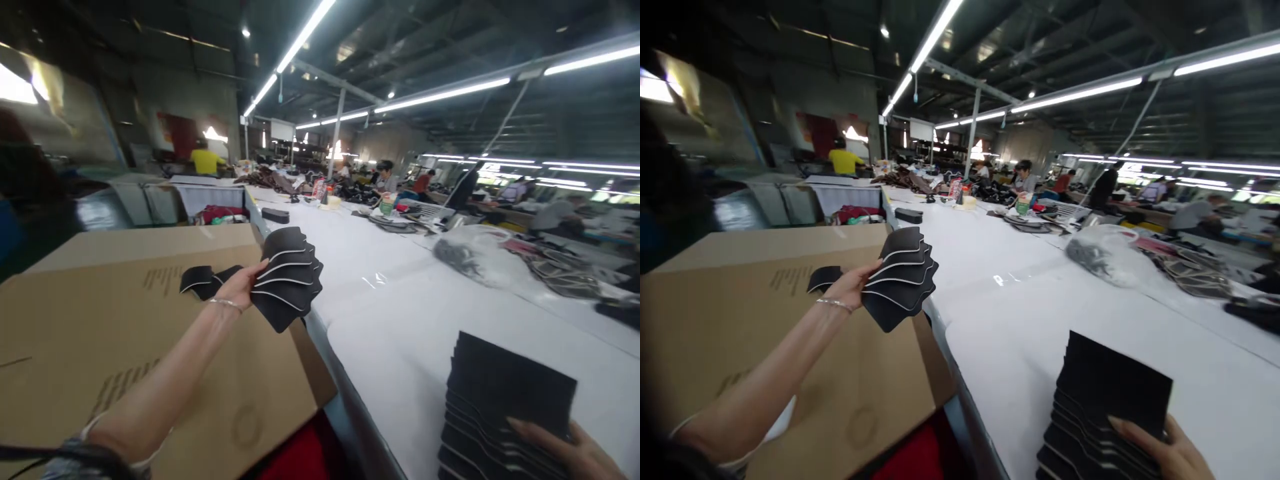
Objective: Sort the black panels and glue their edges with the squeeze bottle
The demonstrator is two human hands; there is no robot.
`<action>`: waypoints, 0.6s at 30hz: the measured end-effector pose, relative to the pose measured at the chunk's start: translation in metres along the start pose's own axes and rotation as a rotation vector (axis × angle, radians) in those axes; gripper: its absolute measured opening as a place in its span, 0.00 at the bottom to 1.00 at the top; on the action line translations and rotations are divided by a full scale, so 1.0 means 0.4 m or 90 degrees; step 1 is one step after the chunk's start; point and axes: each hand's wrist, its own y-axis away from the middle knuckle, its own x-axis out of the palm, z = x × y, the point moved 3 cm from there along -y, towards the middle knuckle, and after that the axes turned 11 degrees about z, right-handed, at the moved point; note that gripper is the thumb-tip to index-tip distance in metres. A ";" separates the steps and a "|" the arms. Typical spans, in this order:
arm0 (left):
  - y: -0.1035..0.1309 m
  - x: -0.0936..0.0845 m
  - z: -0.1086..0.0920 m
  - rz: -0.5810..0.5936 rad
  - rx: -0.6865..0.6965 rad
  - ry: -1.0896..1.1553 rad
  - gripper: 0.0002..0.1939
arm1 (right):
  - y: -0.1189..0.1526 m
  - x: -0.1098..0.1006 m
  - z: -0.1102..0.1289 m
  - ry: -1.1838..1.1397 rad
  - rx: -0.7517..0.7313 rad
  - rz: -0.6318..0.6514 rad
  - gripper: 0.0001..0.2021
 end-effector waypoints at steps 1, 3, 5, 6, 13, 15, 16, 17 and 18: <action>-0.004 0.048 0.025 0.023 -0.019 -0.006 0.09 | 0.020 -0.014 -0.012 -0.030 0.017 -0.015 0.35; -0.010 0.144 0.079 0.061 -0.060 -0.018 0.10 | 0.065 -0.039 -0.033 -0.103 0.031 -0.016 0.34; -0.013 0.238 0.139 0.095 -0.105 -0.029 0.10 | 0.112 -0.065 -0.047 -0.169 0.005 -0.016 0.30; -0.012 0.285 0.172 0.112 -0.128 -0.034 0.10 | 0.134 -0.079 -0.051 -0.194 -0.016 -0.017 0.29; 0.027 0.580 0.449 0.305 -0.286 -0.065 0.09 | 0.245 -0.186 -0.085 -0.338 -0.178 -0.112 0.28; 0.069 0.661 0.544 0.388 -0.328 -0.066 0.10 | 0.267 -0.217 -0.104 -0.370 -0.231 -0.143 0.28; 0.102 0.701 0.592 0.429 -0.352 -0.069 0.11 | 0.282 -0.231 -0.116 -0.385 -0.256 -0.163 0.28; 0.143 0.737 0.640 0.466 -0.379 -0.080 0.12 | 0.301 -0.243 -0.129 -0.401 -0.280 -0.185 0.27; 0.192 0.769 0.687 0.500 -0.411 -0.101 0.13 | 0.325 -0.253 -0.144 -0.422 -0.303 -0.209 0.26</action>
